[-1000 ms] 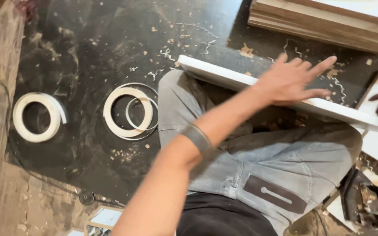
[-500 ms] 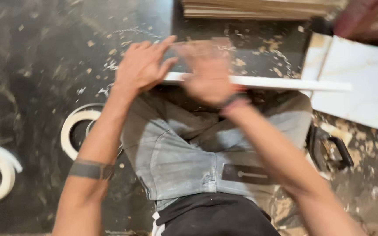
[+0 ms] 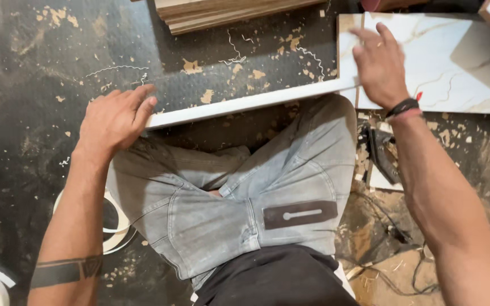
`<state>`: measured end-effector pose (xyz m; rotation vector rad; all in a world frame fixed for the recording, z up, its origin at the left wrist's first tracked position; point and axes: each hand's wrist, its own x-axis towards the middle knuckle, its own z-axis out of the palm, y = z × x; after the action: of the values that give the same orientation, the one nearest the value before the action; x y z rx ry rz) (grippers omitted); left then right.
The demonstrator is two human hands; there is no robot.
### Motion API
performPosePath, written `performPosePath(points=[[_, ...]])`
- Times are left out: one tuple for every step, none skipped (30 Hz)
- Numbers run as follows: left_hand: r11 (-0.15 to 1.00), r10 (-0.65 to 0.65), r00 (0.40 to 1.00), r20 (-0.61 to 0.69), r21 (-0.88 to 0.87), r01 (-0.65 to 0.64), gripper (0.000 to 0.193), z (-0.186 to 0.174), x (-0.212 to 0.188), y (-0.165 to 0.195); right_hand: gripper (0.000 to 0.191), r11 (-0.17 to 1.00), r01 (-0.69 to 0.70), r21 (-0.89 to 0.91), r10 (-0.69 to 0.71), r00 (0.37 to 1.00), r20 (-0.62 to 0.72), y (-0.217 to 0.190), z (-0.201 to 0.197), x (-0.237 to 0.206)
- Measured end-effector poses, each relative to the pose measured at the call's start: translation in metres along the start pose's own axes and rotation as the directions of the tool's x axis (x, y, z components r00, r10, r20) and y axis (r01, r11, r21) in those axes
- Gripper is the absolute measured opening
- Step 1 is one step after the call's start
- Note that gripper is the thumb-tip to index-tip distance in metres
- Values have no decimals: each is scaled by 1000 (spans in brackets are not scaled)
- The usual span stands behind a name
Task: The person sits on the floor and applies white edge banding tape to the edges of wood boards using a hand-held edge banding machine, pressing the machine along the board edge. They then trim and press the tape ends by hand and set finished boards onto a stack beside them.
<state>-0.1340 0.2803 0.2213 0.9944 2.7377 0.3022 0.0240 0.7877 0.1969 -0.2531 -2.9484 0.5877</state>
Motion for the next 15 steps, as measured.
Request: performPosePath(points=[[1000,-6,1000,6,-3,6,43,0,1,0,55,955,-130,268,118,991,60,11,0,2],[1000,-13,1000,-2,-4,13,44,-1,3,1,57,828,-244,505,202,970,137,21,-1,7],[1000,-22,1000,-2,-16,22,44,-2,3,1,60,627,-350,696,255,936,241,29,0,8],[999,-33,999,15,-32,33,45,-2,3,2,57,546,-422,724,357,899,255,37,-1,5],[998,-45,998,34,-50,46,45,-3,4,2,55,455,-486,746,453,848,276,44,-2,0],[998,-43,998,36,-46,44,46,-3,3,3,53,360,-533,765,539,789,296,51,-2,-6],[998,-39,999,32,-42,40,46,-3,4,3,49,343,-544,766,567,770,293,57,-5,-13],[999,-36,999,30,-37,38,47,-3,4,3,46,323,-556,766,594,749,294,61,-6,-24],[998,-47,998,38,-41,48,47,-3,4,4,44,300,-572,763,619,725,301,63,-6,-34],[997,-58,997,46,-44,60,46,-3,4,3,40,299,-570,765,612,730,305,64,-7,-43],[996,-69,996,52,-45,72,46,-3,4,3,36,298,-566,768,604,736,308,65,-8,-50],[997,-65,997,49,-41,67,46,-3,4,2,33,298,-561,773,595,742,309,64,-11,-54],[997,-61,997,48,-37,63,46,-2,4,2,30,319,-539,779,580,762,289,61,-14,-56],[997,-61,997,51,-34,63,46,-2,3,2,27,339,-520,784,563,780,274,58,-19,-57],[998,-48,998,31,-46,49,45,-2,3,1,24,359,-499,789,543,799,258,54,-24,-55]])
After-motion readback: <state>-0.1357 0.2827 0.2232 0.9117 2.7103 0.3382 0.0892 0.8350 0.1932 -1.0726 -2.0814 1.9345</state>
